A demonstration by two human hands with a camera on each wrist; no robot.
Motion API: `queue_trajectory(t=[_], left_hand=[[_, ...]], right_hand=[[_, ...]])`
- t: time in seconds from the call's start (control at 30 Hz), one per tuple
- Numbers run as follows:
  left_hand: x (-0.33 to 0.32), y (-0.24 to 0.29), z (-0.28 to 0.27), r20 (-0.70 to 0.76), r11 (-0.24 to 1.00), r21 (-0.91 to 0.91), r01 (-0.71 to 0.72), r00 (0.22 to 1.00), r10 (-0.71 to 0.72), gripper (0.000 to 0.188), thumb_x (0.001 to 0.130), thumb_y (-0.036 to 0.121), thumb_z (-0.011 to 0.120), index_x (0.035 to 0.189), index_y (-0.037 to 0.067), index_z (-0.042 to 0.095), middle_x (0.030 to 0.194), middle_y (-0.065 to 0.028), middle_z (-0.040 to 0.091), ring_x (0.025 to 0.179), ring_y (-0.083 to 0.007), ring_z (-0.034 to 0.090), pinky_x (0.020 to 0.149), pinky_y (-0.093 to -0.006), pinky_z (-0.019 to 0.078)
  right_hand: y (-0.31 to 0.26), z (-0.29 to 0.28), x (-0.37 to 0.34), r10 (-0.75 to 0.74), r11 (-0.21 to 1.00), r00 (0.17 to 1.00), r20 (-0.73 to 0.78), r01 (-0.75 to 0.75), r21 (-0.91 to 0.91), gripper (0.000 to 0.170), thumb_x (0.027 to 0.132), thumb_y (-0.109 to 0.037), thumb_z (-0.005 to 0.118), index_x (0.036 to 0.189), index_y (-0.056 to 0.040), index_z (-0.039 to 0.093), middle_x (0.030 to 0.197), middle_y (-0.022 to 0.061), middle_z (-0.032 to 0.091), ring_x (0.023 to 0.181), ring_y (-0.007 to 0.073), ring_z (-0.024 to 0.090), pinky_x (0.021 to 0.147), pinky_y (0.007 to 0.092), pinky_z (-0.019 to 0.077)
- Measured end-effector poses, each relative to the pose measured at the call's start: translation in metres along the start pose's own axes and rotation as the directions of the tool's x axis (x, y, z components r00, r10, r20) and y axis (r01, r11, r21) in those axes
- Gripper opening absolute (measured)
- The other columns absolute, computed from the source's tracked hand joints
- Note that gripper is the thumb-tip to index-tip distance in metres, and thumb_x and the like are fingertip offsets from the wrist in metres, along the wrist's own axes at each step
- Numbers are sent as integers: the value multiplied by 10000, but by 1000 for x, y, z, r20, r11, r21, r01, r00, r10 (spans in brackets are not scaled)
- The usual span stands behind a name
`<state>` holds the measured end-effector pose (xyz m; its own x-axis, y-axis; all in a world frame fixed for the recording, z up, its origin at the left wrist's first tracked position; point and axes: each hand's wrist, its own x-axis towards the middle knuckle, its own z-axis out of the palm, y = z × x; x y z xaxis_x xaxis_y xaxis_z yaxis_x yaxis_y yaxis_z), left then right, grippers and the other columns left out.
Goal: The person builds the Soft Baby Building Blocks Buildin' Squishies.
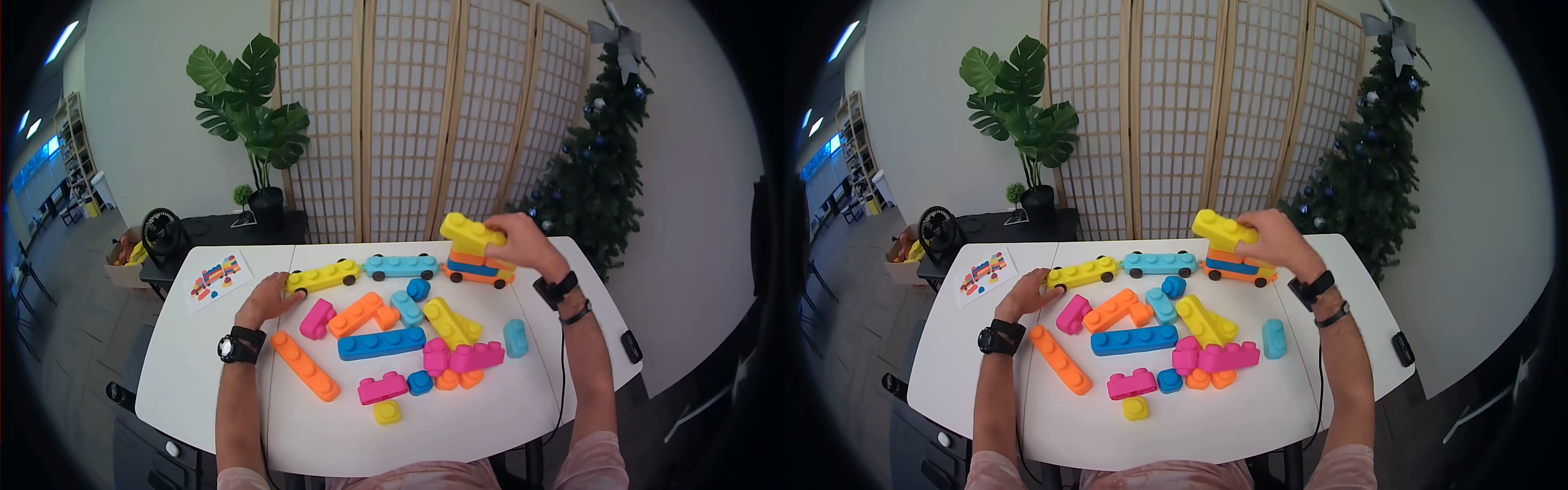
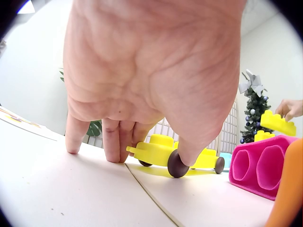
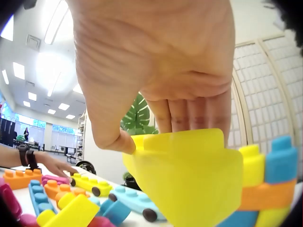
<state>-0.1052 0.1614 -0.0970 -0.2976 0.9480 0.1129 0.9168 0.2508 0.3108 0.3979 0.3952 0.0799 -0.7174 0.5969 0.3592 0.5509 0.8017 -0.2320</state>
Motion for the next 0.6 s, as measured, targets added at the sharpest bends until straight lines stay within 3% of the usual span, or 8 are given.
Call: queue_trajectory(t=[0.13,0.2,0.3,0.4,0.6], left_hand=[[-4,14,-14,51,999,-43,33,998,-31,811,989,576,719,1466,-68,589,1446,-274,651,1366,-407,610,1171,-444,488],[-7,14,-14,43,998,-60,25,999,-22,803,986,570,723,1462,-64,594,1428,-278,658,1351,-409,617,1161,-449,493],[-5,10,-11,40,998,-62,8,999,-5,803,980,570,729,1461,-60,597,1420,-276,661,1345,-410,620,1153,-453,497],[-6,14,-14,48,998,-57,24,999,-21,804,979,569,730,1458,-63,596,1414,-276,663,1346,-415,618,1153,-455,497],[-1,3,-3,5,1000,-14,0,1000,0,768,973,544,764,1452,-36,611,1404,-256,679,1316,-396,644,1117,-443,521]], right_hand=[[42,-17,15,-14,998,999,36,12,61,454,851,-219,798,1243,9,784,1182,204,784,1073,342,752,976,402,596],[57,-20,22,41,994,985,166,-57,89,408,955,-161,755,1334,-11,762,1263,179,775,1122,299,739,1016,395,582],[71,-10,22,111,981,977,183,-138,140,392,1018,-192,742,1379,-38,749,1290,150,774,1162,265,722,1051,393,565],[74,-3,20,164,959,965,203,-204,196,390,1040,-229,744,1385,-45,746,1285,140,775,1154,247,721,1061,388,560],[84,2,21,141,942,968,210,-196,271,373,1047,-222,741,1379,-52,748,1272,120,779,1137,229,714,1066,382,553]])
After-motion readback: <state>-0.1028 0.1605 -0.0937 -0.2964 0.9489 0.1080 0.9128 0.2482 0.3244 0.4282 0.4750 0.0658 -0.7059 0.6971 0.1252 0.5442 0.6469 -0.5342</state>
